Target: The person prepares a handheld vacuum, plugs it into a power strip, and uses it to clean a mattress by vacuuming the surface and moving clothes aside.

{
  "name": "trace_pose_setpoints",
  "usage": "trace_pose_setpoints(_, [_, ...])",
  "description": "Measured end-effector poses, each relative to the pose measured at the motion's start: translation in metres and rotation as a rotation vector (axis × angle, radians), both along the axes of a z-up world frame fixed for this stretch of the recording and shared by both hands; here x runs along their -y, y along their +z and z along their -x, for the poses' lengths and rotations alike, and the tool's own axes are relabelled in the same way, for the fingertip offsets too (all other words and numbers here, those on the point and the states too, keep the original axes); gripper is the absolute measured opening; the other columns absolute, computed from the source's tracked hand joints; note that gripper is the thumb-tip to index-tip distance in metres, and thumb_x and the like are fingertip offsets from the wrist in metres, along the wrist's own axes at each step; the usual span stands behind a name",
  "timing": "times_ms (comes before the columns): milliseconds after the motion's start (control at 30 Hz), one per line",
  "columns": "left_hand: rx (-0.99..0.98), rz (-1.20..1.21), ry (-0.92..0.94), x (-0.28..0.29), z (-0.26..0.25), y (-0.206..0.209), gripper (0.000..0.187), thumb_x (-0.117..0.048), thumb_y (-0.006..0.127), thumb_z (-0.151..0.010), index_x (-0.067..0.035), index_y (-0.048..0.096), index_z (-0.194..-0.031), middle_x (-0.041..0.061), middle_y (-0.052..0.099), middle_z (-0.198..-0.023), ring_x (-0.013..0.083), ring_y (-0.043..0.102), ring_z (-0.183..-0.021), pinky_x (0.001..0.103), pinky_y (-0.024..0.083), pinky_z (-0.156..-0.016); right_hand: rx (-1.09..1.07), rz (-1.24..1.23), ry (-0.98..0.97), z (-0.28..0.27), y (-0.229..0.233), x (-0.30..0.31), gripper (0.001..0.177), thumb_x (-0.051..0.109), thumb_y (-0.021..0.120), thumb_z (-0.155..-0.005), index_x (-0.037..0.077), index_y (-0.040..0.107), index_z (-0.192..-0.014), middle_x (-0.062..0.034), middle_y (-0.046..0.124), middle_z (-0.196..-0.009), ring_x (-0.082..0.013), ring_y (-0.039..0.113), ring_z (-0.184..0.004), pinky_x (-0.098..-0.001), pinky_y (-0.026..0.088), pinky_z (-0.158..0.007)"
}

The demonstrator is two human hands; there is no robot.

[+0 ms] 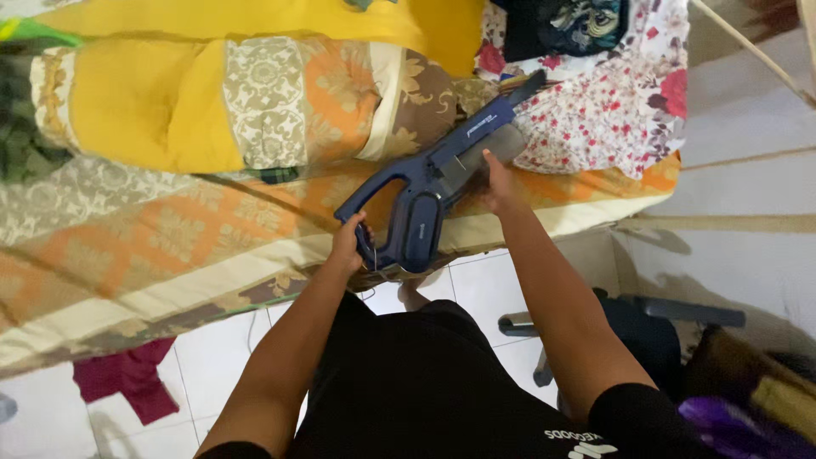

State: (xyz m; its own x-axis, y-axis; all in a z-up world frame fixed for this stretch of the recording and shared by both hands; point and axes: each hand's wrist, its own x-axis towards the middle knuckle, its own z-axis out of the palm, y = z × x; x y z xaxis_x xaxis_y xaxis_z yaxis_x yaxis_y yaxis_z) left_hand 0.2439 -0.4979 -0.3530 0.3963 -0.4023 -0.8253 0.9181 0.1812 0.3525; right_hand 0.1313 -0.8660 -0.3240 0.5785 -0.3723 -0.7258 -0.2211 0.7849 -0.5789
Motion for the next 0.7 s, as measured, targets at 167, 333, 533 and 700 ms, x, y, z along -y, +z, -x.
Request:
trace_pose_setpoints(167, [0.135,-0.152,-0.128,-0.004,-0.038,0.002,0.025,-0.036,0.077,-0.086,-0.014,0.068,-0.094,0.005,0.066,-0.074,0.0215,0.065,-0.064,0.036,0.052,-0.059,-0.093,0.129,-0.002,-0.026,0.001,-0.007,0.064,0.045,0.077,-0.086,0.005,0.061,-0.133,-0.0112,0.068,-0.126,-0.0276,0.067,-0.109,-0.0490,0.055,-0.100])
trace_pose_setpoints(333, [0.682,-0.632,-0.733,-0.027,-0.074,-0.004,0.044,-0.049,0.073,-0.090,-0.007,0.072,-0.103,0.014,0.073,-0.087,0.0289,0.072,-0.078,0.042,0.056,-0.071,-0.624,1.653,0.187,-0.049,0.016,-0.011,0.120,0.046,0.097,-0.073,-0.026,0.028,-0.140,-0.0438,0.042,-0.136,-0.0548,0.045,-0.123,-0.0554,0.038,-0.107])
trace_pose_setpoints(533, [0.823,-0.973,-0.494,-0.086,-0.197,0.003,0.087,-0.062,0.073,-0.084,-0.007,0.045,-0.147,0.023,0.057,-0.143,0.0392,0.056,-0.129,0.049,0.047,-0.106,-0.221,1.738,0.747,-0.139,0.076,-0.042,0.093,0.051,0.085,-0.085,0.008,0.040,-0.154,-0.0325,0.032,-0.160,-0.0525,0.032,-0.148,-0.0575,0.029,-0.127])
trace_pose_setpoints(700, [0.313,-1.056,-0.038,-0.088,-0.322,0.064,0.126,-0.065,0.081,-0.077,-0.023,0.000,-0.164,0.034,0.024,-0.158,0.0475,0.041,-0.139,0.056,0.042,-0.111,-0.319,1.710,1.051,-0.244,0.107,-0.102,0.109,0.059,0.085,-0.067,0.020,0.036,-0.157,-0.0376,0.015,-0.159,-0.0628,0.018,-0.141,-0.0718,0.020,-0.110])
